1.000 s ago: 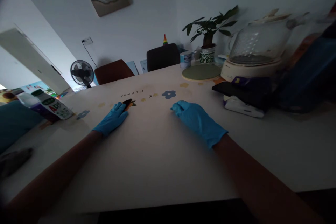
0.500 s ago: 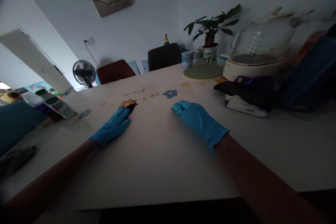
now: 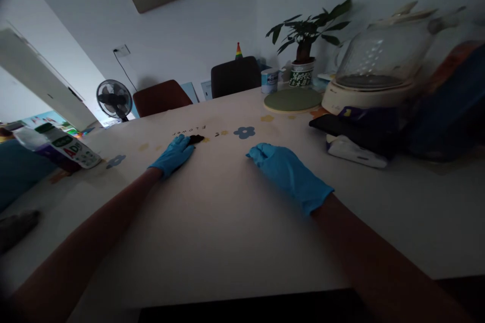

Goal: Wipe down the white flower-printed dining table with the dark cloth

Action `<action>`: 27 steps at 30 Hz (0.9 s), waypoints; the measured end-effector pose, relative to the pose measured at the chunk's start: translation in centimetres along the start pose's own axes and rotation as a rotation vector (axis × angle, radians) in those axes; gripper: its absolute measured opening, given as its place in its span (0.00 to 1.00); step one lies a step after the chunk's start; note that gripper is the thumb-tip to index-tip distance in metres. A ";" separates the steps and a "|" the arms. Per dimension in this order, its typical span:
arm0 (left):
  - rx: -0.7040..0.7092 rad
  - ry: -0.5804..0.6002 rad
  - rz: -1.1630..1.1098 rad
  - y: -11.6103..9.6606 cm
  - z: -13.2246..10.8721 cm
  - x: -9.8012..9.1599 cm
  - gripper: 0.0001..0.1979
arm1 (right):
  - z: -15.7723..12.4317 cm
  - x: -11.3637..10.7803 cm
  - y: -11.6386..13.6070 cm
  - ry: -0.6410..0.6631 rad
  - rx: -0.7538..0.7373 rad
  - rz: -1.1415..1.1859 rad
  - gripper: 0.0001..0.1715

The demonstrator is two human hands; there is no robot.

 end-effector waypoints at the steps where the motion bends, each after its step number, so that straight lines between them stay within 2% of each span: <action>1: -0.007 -0.011 0.013 0.0 0.8 0.1 0.32 | 0.1 0.1 -0.1 0.012 0.011 0.010 0.29; 7: -0.047 -0.045 0.070 0.2 4.4 0.7 0.29 | 0.5 0.2 -0.8 0.026 0.103 0.047 0.29; 12: -0.062 -0.057 0.090 0.3 4.7 0.7 0.30 | 0.3 0.0 -0.3 0.042 0.081 0.045 0.30; 19: -0.042 -0.033 0.075 -0.6 2.7 0.4 0.32 | 0.7 0.1 -0.6 0.015 0.095 0.072 0.27; 27: 0.093 -0.016 0.011 -1.8 -2.4 0.1 0.31 | 0.7 -0.1 0.3 0.032 0.004 0.065 0.26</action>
Point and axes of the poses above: each hand's wrist, its own z-axis towards the middle knuckle, its own x-axis out of the palm, y = z × x, the point moved 8 cm from there along z, towards the middle knuckle, and after that the axes turned 11 degrees about -y, right-handed, at the moved point
